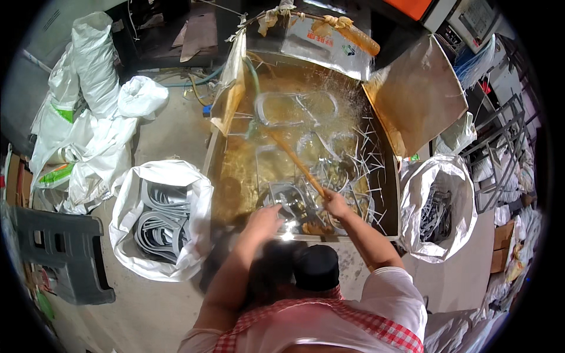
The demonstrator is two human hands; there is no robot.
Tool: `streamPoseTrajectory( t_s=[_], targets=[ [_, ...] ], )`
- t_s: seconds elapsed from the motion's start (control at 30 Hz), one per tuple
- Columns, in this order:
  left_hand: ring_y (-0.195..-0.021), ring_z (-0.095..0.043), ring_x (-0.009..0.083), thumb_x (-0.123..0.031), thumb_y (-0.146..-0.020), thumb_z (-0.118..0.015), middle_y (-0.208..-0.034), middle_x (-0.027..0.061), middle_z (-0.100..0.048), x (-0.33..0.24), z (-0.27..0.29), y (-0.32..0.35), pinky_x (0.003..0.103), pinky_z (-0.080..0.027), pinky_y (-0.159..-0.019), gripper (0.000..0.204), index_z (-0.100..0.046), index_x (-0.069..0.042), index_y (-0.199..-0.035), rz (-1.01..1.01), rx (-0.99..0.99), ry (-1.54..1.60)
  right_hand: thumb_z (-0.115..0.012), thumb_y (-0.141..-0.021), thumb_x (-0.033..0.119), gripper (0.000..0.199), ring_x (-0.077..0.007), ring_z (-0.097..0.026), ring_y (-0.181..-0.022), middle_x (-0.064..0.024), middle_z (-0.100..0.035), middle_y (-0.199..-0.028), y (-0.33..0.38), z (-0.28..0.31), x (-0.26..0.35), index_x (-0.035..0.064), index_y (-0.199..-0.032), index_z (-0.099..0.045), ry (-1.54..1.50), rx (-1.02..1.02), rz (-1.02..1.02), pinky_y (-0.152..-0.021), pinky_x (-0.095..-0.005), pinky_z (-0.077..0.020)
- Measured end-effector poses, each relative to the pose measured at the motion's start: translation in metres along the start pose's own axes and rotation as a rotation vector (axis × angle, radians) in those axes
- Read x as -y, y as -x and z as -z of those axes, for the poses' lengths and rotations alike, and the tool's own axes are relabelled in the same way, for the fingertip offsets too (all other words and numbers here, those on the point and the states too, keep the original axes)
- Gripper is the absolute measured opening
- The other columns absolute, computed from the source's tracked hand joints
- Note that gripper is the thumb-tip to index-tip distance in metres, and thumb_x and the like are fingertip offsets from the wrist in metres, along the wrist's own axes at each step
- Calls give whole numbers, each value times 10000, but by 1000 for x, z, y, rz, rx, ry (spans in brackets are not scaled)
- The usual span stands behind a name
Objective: The person uses a wooden pole to submerge white plastic frames into a tank of water, then retrieves them by hand, rinsing and shaking off excess water before placing the items into a white bag.
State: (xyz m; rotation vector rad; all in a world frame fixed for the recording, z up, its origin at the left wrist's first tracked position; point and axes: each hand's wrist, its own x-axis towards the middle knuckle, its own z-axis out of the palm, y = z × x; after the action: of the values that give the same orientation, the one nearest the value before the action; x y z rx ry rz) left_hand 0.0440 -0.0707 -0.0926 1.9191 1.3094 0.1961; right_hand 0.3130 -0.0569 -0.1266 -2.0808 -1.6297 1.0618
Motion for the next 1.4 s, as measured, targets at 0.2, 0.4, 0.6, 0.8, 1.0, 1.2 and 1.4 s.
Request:
streamPoseTrajectory(
  t_s=[0.2, 0.4, 0.6, 0.8, 1.0, 1.2, 1.4],
  targets=[
    [-1011, -526, 347, -245, -773, -564, -1090, 193, -561, 0, -3, -3, 403, -419, -871, 452, -502, -50, -1175, -26, 18, -20, -514, -757, 163, 435, -386, -557, -930, -250, -579, -959, -41, -38, -47, 118, -1189, -489, 72, -49, 66, -775, -419, -454],
    [-1058, -509, 336, -236, -774, -559, -1154, 185, -535, -13, 0, -5, 394, -402, -907, 474, -485, -37, -1197, -39, 81, -6, -496, -766, 178, 362, -397, -549, -928, -244, -581, -953, -44, -31, -47, 89, -1117, -512, 179, 15, -33, -783, -443, -436],
    [-1068, -506, 332, -254, -793, -562, -1158, 180, -537, -16, 6, -3, 393, -401, -913, 483, -469, -53, -1222, -13, 102, -20, -517, -796, 118, 437, -389, -551, -939, -254, -569, -988, -14, -38, -36, 82, -1227, -451, 125, -193, 46, -788, -420, -441],
    [-1059, -511, 328, -241, -797, -569, -1142, 184, -544, -15, 6, -2, 387, -408, -900, 473, -467, -74, -1228, -15, 124, -23, -552, -813, 66, 529, -192, -581, -794, -144, -620, -954, -13, 17, -54, 100, -1315, -390, -228, -350, 96, -699, -294, -461],
    [-1011, -531, 329, -231, -802, -558, -1091, 172, -568, -13, 1, -2, 396, -420, -863, 445, -479, -73, -1210, -92, 35, -8, -531, -821, 58, 447, -171, -534, -705, -100, -629, -909, -39, 132, -21, 86, -1260, -452, -77, -314, 7, -620, -300, -441],
    [-990, -535, 345, -220, -789, -562, -1090, 181, -563, -15, 8, -1, 400, -421, -862, 444, -492, -63, -1198, -33, 54, -12, -517, -822, 54, 449, -133, -563, -696, -82, -601, -855, 44, 93, -137, 23, -1262, -432, 238, -548, 119, -617, -266, -453],
    [-1026, -515, 350, -221, -788, -577, -1090, 194, -562, -20, 1, 2, 395, -408, -885, 463, -480, -52, -1209, -64, 83, -27, -492, -777, 18, 512, -98, -516, -560, -59, -591, -763, 28, 95, -163, 86, -1282, -437, 50, -420, -151, -491, -259, -411]
  ],
)
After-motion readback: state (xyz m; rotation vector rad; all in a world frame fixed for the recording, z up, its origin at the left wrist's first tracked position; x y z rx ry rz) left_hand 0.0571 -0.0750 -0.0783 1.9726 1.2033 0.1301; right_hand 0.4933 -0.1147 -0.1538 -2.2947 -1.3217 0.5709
